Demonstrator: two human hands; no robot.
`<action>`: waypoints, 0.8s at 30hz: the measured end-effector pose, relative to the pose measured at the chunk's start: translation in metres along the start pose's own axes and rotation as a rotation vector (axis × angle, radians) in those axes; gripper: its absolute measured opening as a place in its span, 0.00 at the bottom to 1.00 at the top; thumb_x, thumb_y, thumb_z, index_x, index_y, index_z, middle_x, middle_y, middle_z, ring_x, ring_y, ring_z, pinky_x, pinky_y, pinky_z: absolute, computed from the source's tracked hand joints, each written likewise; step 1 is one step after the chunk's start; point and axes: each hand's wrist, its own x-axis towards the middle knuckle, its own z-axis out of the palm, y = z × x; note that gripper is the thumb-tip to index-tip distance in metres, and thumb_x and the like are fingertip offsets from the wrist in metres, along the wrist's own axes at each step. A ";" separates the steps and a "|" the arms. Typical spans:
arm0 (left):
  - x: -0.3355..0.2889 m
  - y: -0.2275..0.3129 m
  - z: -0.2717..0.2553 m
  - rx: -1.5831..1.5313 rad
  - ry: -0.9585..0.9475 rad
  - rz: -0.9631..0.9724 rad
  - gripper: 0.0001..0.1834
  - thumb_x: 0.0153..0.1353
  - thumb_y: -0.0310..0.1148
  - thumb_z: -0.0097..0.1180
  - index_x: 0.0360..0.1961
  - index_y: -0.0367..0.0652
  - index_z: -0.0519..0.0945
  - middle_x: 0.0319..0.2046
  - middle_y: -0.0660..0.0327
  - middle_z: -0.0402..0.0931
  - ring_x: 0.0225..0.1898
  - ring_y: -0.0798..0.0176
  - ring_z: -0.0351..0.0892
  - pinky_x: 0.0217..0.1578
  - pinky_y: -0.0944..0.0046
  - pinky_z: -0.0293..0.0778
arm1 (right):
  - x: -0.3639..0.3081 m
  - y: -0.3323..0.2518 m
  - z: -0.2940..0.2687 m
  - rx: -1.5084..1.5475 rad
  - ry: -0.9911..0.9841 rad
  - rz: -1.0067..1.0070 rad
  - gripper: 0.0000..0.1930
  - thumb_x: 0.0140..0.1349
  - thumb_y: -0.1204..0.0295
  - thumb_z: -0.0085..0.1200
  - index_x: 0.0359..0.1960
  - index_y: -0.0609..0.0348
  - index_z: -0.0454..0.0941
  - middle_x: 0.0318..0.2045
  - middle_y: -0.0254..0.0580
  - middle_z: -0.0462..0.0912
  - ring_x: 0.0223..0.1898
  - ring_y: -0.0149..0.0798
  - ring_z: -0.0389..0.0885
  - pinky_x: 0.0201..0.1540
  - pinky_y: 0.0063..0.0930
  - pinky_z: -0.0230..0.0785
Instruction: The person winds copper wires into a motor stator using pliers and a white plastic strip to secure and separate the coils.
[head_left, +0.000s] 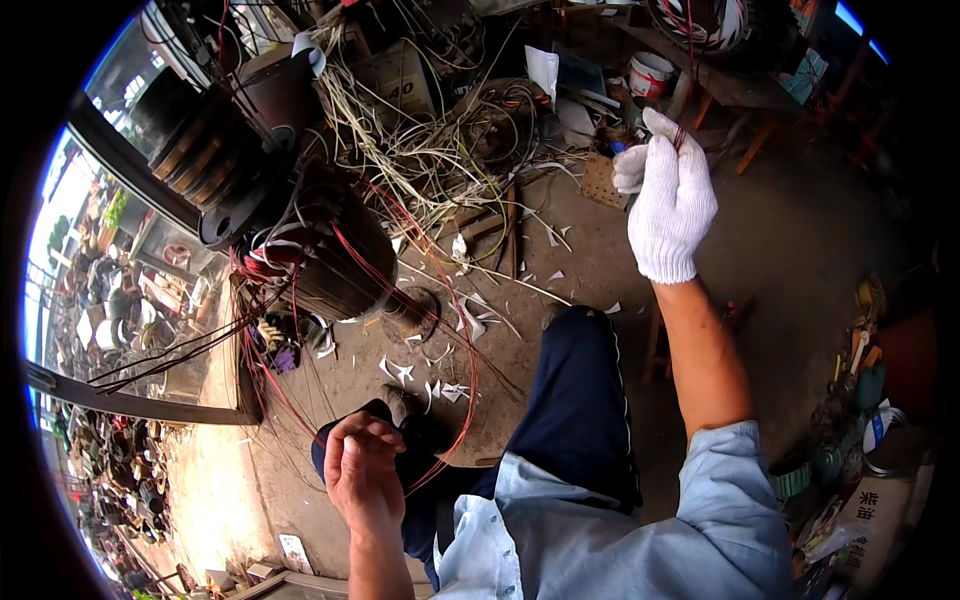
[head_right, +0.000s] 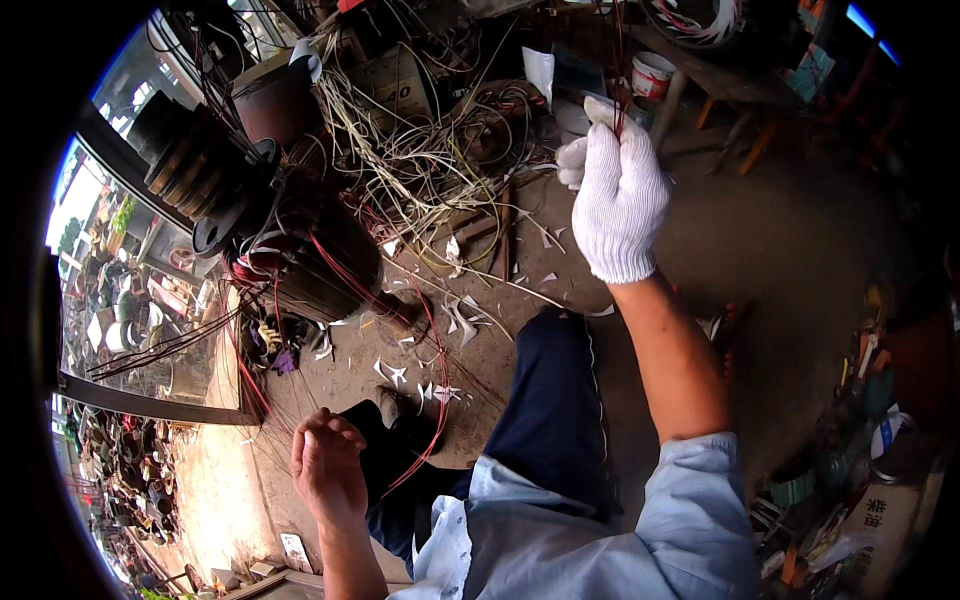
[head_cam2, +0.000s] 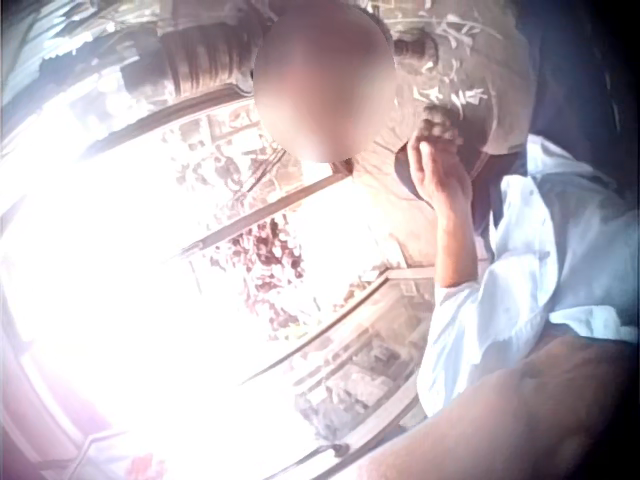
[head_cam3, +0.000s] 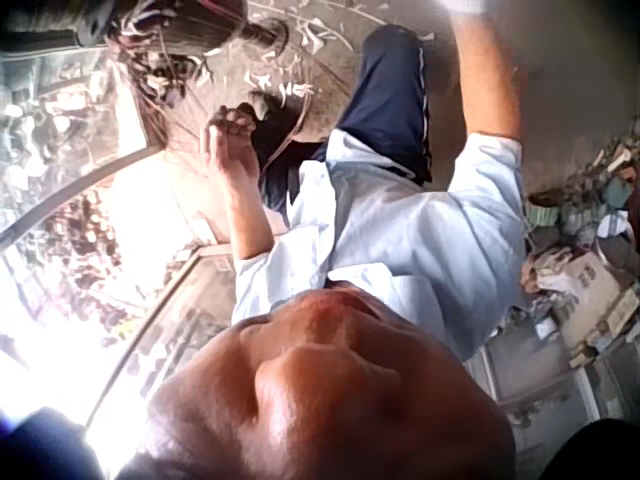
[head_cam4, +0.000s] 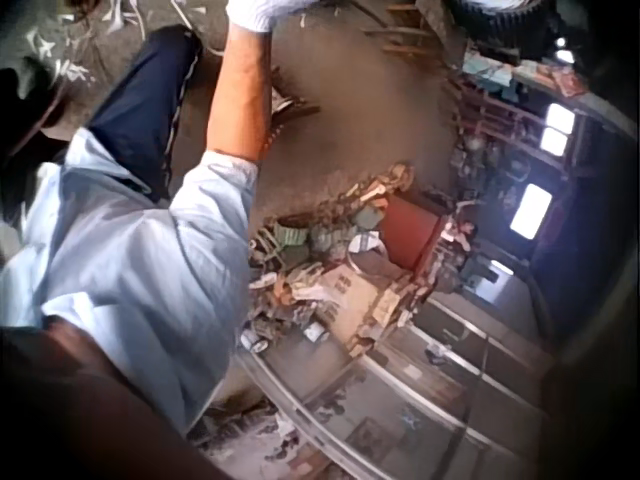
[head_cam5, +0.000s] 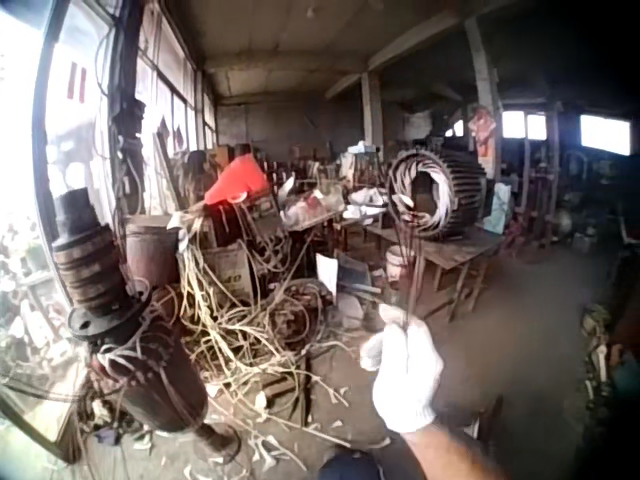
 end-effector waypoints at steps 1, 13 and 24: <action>-0.002 -0.002 -0.002 -0.004 0.005 -0.028 0.19 0.69 0.39 0.54 0.50 0.32 0.74 0.38 0.52 0.78 0.38 0.59 0.79 0.40 0.61 0.76 | 0.029 0.029 -0.008 -0.080 -0.003 0.134 0.15 0.73 0.68 0.46 0.53 0.63 0.76 0.24 0.38 0.82 0.22 0.26 0.77 0.27 0.21 0.72; -0.041 -0.019 -0.020 0.056 -0.253 -0.184 0.19 0.66 0.39 0.59 0.46 0.30 0.77 0.37 0.52 0.78 0.37 0.60 0.79 0.41 0.62 0.76 | 0.002 0.166 -0.094 -1.002 -0.272 0.236 0.35 0.65 0.49 0.52 0.66 0.61 0.63 0.60 0.52 0.76 0.61 0.52 0.74 0.63 0.40 0.64; -0.007 0.100 -0.057 0.412 -0.337 0.391 0.12 0.69 0.32 0.55 0.38 0.30 0.80 0.28 0.55 0.79 0.27 0.62 0.78 0.29 0.64 0.73 | -0.205 0.260 -0.213 -0.242 -0.184 1.059 0.24 0.69 0.67 0.48 0.61 0.70 0.70 0.59 0.52 0.76 0.60 0.44 0.74 0.64 0.33 0.63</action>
